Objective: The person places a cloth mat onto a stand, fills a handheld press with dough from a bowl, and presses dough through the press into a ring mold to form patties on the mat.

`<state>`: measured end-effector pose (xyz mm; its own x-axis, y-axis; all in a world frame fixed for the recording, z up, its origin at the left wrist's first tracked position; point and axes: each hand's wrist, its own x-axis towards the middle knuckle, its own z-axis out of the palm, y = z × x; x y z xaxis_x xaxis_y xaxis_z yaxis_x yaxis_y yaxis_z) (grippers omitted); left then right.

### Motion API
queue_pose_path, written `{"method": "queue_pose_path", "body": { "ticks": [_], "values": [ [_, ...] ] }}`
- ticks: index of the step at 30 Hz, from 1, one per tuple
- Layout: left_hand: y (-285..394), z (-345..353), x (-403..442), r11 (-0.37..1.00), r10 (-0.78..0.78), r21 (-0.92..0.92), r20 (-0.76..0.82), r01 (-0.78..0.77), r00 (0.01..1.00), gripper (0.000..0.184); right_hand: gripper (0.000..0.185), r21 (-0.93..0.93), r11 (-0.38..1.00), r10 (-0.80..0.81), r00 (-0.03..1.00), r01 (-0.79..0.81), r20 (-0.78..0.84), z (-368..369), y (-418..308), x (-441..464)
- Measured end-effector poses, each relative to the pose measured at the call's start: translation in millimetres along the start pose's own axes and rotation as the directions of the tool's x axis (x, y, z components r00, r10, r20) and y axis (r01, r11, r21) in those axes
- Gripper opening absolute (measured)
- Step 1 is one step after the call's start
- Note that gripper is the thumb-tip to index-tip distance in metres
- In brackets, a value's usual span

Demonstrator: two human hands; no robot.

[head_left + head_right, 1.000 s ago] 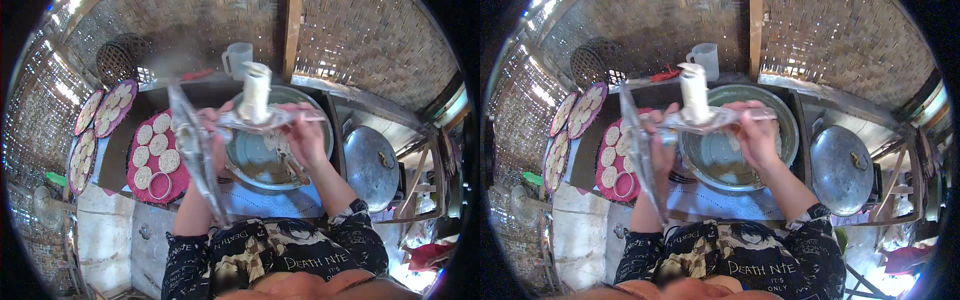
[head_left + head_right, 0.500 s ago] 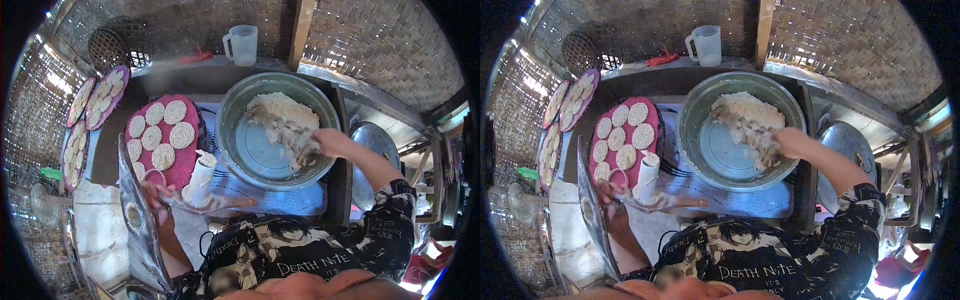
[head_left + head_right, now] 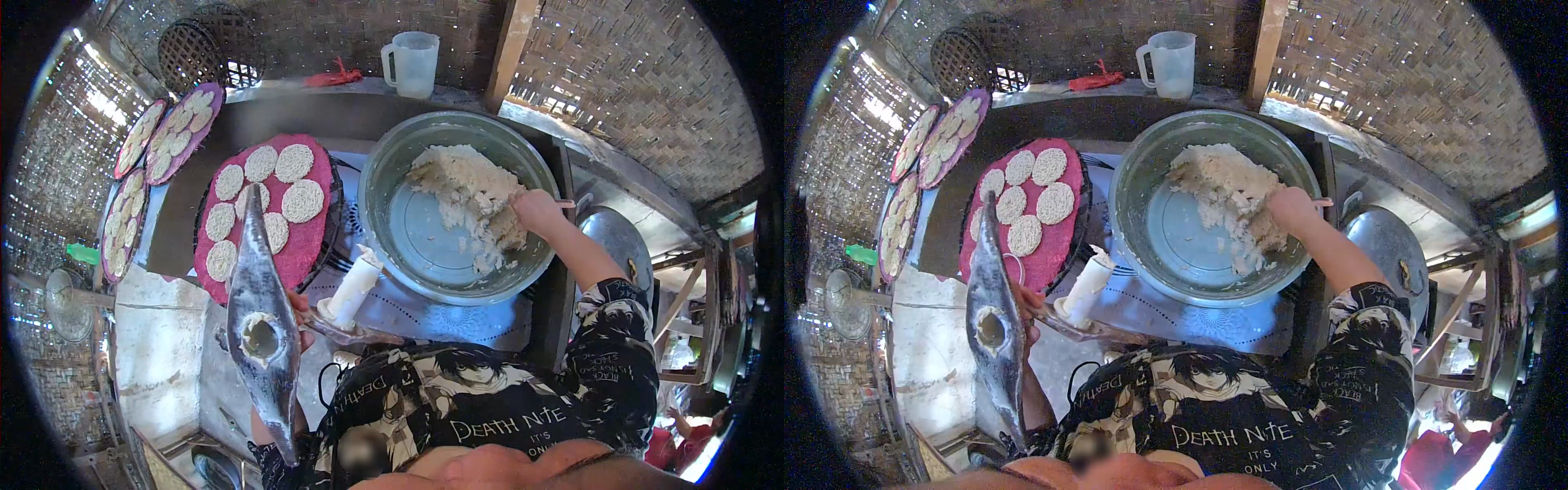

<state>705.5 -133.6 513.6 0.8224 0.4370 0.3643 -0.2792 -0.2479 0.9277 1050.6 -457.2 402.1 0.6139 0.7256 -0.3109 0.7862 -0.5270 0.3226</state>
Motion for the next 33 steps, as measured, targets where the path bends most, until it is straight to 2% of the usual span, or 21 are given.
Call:
{"method": "queue_pose_path", "body": {
  "ticks": [1, 4, 8, 11, 14, 17, 19, 20, 21, 23, 24, 25, 26, 27, 29, 31, 32, 33],
  "values": [
    [4, 0, -1, 0.999, -0.035, -0.006, 0.018, 0.035, 0.999, 0.033, 0.029, 0.011, 1.0, -0.012, 1.0, 0.012, 0.0, 8, -3, 4],
    [-1, -7, -12, 0.942, -0.219, -0.251, 0.044, 0.223, 0.975, 0.04, 0.026, 0.07, 0.997, -0.021, 1.0, 0.022, -0.01, 24, -9, 2],
    [-8, -8, -9, 0.971, -0.216, -0.091, 0.044, 0.219, 0.975, 0.04, 0.011, 0.101, 0.995, 0.006, 0.994, 0.005, -0.106, 23, -20, -17],
    [-12, 0, 5, 0.976, -0.196, 0.103, 0.044, 0.191, 0.98, 0.04, 0.017, 0.081, 0.997, -0.006, 0.992, -0.004, 0.122, 15, -12, -24],
    [-12, 8, 18, 0.948, -0.186, 0.274, 0.069, 0.161, 0.98, 0.04, 0.024, 0.369, 0.922, 0.053, 0.983, -0.115, 0.173, -26, 3, -44],
    [-20, 20, 34, 0.928, -0.152, 0.363, 0.158, 0.086, 0.976, 0.041, 0.036, 0.603, 0.706, 0.061, 0.88, -0.371, 0.47, -121, 1, -79],
    [-46, 25, 49, 0.927, -0.067, 0.373, 0.239, -0.028, 0.969, 0.043, 0.043, 0.781, 0.62, -0.11, 0.977, -0.077, 0.184, -126, 23, -94],
    [-30, 34, 58, 0.902, -0.116, 0.431, 0.254, -0.005, 0.96, 0.041, 0.046, 0.823, 0.561, -0.186, 0.982, 0.089, 0.021, -134, 31, -101],
    [-29, 42, 66, 0.874, -0.051, 0.471, 0.335, -0.12, 0.941, 0.041, 0.045, 0.843, 0.531, -0.197, 0.98, 0.086, 0.025, -147, 35, -108],
    [-28, 55, 79, 0.806, 0.025, 0.536, 0.393, -0.251, 0.919, 0.04, 0.041, 0.843, 0.53, -0.16, 0.987, 0.091, -0.006, -189, 28, -126],
    [-26, 62, 84, 0.811, -0.021, 0.536, 0.429, -0.236, 0.903, 0.039, 0.039, 0.889, 0.436, -0.221, 0.974, 0.138, -0.043, -197, 29, -129],
    [-22, 69, 88, 0.816, -0.071, 0.535, 0.466, -0.218, 0.882, 0.039, 0.038, 0.88, 0.435, -0.25, 0.965, 0.188, -0.082, -208, 29, -131],
    [-17, 75, 88, 0.844, -0.036, 0.494, 0.442, -0.21, 0.896, 0.036, 0.037, 0.872, 0.431, -0.279, 0.954, 0.231, -0.115, -219, 25, -134],
    [-10, 81, 89, 0.818, -0.073, 0.536, 0.456, -0.208, 0.887, 0.035, 0.037, 0.865, 0.424, -0.307, 0.941, 0.269, -0.143, -227, 22, -135],
    [-16, 87, 92, 0.779, 0.03, 0.531, 0.501, -0.335, 0.865, 0.034, 0.031, 0.725, 0.586, -0.337, 0.923, 0.361, -0.187, -240, 18, -132],
    [-4, 92, 91, 0.747, -0.008, 0.566, 0.532, -0.349, 0.847, 0.033, 0.029, 0.529, 0.754, -0.314, 0.921, 0.39, -0.231, -262, 5, -135],
    [3, 94, 89, 0.731, -0.031, 0.584, 0.546, -0.354, 0.837, 0.033, 0.023, 0.319, 0.849, -0.303, 0.883, 0.421, -0.357, -273, -2, -138],
    [-2, 99, 89, 0.732, -0.038, 0.595, 0.522, -0.332, 0.852, 0.033, 0.021, 0.198, 0.894, -0.3, 0.863, 0.403, -0.406, -281, -12, -140]
  ]
}}
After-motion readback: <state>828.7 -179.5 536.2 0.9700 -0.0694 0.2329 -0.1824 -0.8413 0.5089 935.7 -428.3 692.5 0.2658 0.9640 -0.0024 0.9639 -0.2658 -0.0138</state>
